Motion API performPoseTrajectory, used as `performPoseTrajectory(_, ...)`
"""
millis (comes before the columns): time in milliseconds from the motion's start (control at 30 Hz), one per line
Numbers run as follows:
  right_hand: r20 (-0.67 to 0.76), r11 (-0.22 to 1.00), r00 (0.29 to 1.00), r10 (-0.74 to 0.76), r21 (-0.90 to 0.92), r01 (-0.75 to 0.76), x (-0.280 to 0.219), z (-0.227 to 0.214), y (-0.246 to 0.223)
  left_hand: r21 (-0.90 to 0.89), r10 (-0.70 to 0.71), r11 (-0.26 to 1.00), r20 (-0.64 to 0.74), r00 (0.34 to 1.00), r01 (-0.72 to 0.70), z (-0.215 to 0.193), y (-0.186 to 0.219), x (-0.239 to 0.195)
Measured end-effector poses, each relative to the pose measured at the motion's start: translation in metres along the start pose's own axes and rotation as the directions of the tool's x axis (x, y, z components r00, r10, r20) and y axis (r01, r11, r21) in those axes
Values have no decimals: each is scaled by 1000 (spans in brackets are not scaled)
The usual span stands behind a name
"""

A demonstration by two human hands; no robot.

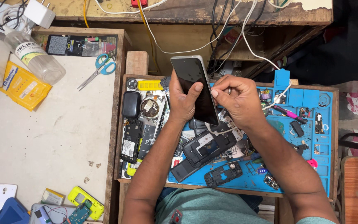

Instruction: The person handles several disassembled mobile phones on a cluttered workbench, connecting a charging cable to one device and inspecting its screen. They then pick up another phone, connect a cable, and examine it before handing it to a second person. The person continues to handle various phone parts and tools on the table.

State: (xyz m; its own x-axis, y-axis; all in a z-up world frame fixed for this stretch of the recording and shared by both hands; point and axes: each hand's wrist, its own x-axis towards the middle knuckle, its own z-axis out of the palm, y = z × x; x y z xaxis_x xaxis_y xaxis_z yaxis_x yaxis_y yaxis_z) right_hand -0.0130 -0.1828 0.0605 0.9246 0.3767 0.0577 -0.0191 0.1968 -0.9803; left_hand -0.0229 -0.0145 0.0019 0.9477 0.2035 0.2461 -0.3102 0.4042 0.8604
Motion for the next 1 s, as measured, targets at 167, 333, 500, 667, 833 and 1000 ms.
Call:
performPoseTrajectory(167,-35,994,999,-34,-103,30,2,0,3,-8,17,1000,-41,999,-18,5,-1,-1)
performPoseTrajectory(333,-47,995,999,-9,-96,4,7,-2,4,9,-15,1000,-82,997,15,9,-2,0)
performPoseTrajectory(500,-19,995,998,-61,-82,59,9,-3,11,-32,-32,999,-115,993,28,6,-10,0)
performPoseTrajectory(667,-14,996,999,-47,-82,46,9,-2,8,-66,-56,997,-120,991,49,5,-15,1)
performPoseTrajectory(833,-4,982,996,-88,-165,86,6,-1,5,-87,-69,994,-114,991,59,4,-17,-1)
performPoseTrajectory(1000,-9,987,997,-75,-142,73,3,2,1,-32,-19,999,-111,994,16,2,-18,-2)
